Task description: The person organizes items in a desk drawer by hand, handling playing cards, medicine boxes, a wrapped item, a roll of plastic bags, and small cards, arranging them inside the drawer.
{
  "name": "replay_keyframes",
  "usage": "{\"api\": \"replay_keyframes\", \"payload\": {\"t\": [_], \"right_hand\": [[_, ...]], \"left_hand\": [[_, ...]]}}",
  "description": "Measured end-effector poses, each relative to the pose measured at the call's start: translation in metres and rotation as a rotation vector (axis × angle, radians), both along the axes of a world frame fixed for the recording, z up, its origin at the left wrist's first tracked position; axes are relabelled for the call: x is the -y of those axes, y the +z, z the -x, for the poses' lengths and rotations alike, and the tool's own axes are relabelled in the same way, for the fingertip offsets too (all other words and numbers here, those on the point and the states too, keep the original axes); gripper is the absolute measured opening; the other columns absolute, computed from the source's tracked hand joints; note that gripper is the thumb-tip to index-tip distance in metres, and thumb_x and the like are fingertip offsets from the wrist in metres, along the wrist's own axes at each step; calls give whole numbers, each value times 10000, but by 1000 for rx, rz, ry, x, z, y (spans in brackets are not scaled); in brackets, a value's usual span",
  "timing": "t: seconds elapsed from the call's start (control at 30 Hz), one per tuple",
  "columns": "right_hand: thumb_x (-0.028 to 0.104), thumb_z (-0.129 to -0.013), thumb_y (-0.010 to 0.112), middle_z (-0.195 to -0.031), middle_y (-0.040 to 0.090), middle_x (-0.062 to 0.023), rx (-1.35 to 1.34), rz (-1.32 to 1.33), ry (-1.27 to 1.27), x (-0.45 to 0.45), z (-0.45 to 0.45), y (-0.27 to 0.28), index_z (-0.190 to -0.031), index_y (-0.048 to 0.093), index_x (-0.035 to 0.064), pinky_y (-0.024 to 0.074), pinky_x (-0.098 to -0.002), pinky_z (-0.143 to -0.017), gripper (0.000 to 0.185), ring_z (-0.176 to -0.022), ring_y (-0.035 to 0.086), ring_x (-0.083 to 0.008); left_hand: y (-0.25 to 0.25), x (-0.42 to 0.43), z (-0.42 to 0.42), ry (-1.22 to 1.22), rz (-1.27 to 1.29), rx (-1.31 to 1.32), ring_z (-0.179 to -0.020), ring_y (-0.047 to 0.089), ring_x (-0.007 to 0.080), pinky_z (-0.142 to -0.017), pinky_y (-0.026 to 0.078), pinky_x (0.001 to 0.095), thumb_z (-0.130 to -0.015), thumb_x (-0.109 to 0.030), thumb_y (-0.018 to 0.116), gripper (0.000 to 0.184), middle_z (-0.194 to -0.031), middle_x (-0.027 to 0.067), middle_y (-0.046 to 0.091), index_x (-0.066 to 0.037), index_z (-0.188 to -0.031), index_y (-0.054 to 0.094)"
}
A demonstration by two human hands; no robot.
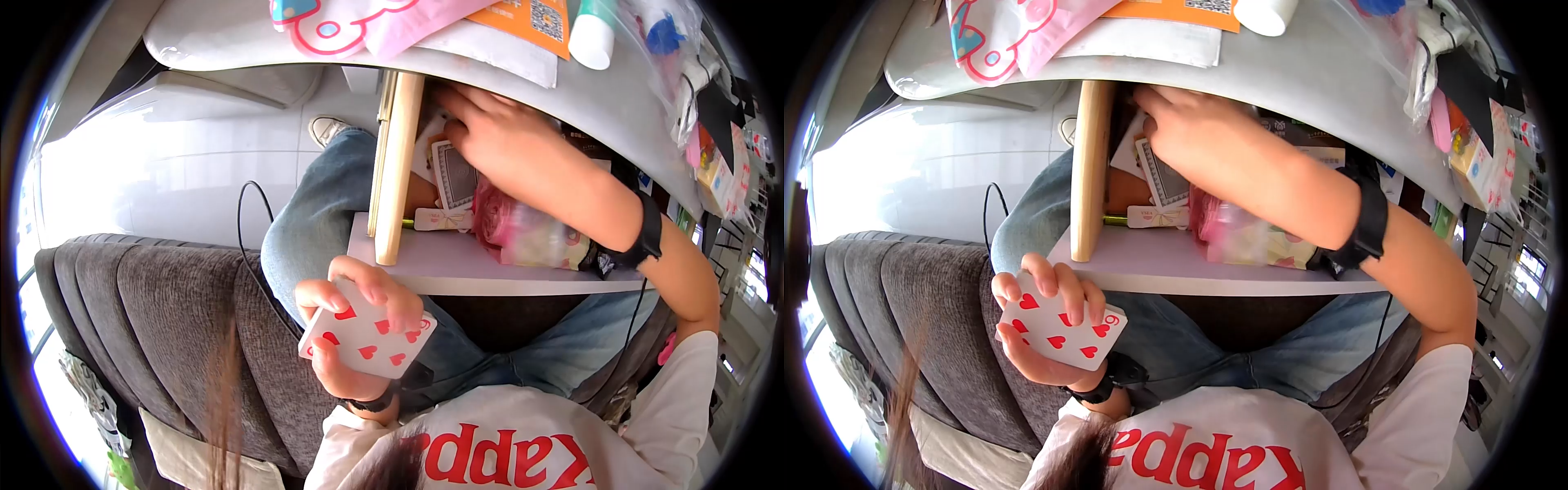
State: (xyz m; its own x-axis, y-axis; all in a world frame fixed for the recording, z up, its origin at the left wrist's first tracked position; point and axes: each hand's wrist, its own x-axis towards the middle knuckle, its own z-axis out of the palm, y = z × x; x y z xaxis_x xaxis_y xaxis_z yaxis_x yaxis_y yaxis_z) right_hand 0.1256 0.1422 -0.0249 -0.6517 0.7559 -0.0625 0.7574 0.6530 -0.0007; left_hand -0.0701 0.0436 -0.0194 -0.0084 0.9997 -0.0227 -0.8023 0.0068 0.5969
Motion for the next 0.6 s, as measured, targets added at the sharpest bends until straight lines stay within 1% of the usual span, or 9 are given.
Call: {"api": "replay_keyframes", "payload": {"t": [0.07, 0.1, 0.2, 0.23, 0.33, 0.43, 0.53, 0.6], "right_hand": [[74, -693, 544, -1073, 545, -71, 96, 5, 79, -4, -2, 12, -811, 594, 4, 446, -300, -883, 147, -1089, 482, -222], [53, -678, 550, -1007, 539, -70, 78, 71, 24, 2, -4, 20, -791, 564, -2, 462, -287, -831, 127, -1026, 508, -222], [30, -664, 554, -933, 515, -87, 123, 195, 32, 15, -17, 44, -783, 524, -10, 467, -305, -761, 129, -909, 528, -232], [8, -660, 557, -891, 494, -102, 26, 216, 39, 20, -23, 47, -777, 495, -6, 454, -322, -716, 134, -803, 521, -250], [-8, -656, 568, -881, 498, -99, -113, 334, -54, 30, -30, 54, -783, 493, -2, 453, -325, -712, 147, -798, 524, -257], [-30, -640, 583, -874, 506, -93, -117, 455, -57, 34, -35, 38, -792, 497, -3, 454, -334, -723, 176, -826, 531, -273], [16, -680, 551, -918, 529, -95, -211, 390, -108, 35, -31, 28, -834, 510, 11, 456, -339, -736, 160, -827, 547, -256], [20, -683, 550, -993, 543, -100, -212, 392, -106, 28, -28, 34, -815, 532, 15, 460, -343, -770, 133, -894, 546, -256]], "left_hand": [[1, 0, -1, 6, 14, -12, -558, 484, 157, -447, 442, 284, -892, -344, 415, 278, -899, 135, 446, -81, -979, 418], [2, 1, -1, 8, 22, -18, -556, 484, 157, -446, 443, 285, -890, -346, 417, 279, -899, 135, 446, -81, -979, 420], [1, 1, 1, -3, 8, -34, -560, 495, 159, -455, 452, 286, -885, -352, 422, 286, -896, 136, 450, -83, -981, 421], [0, 1, 0, -3, 9, -32, -561, 499, 159, -457, 455, 286, -884, -353, 425, 287, -896, 136, 451, -82, -982, 422], [0, 1, -1, 3, 12, -31, -566, 508, 161, -461, 462, 285, -881, -354, 429, 291, -896, 137, 455, -82, -984, 422], [0, 1, -2, 5, 5, -29, -568, 510, 160, -461, 463, 283, -880, -350, 427, 289, -895, 137, 457, -81, -986, 422], [-1, 0, -1, 3, -1, -36, -564, 504, 156, -456, 460, 281, -880, -341, 421, 282, -892, 134, 453, -80, -986, 419], [0, 0, -2, 6, 4, -34, -561, 498, 151, -454, 457, 280, -880, -335, 417, 276, -890, 131, 448, -81, -987, 415]]}}
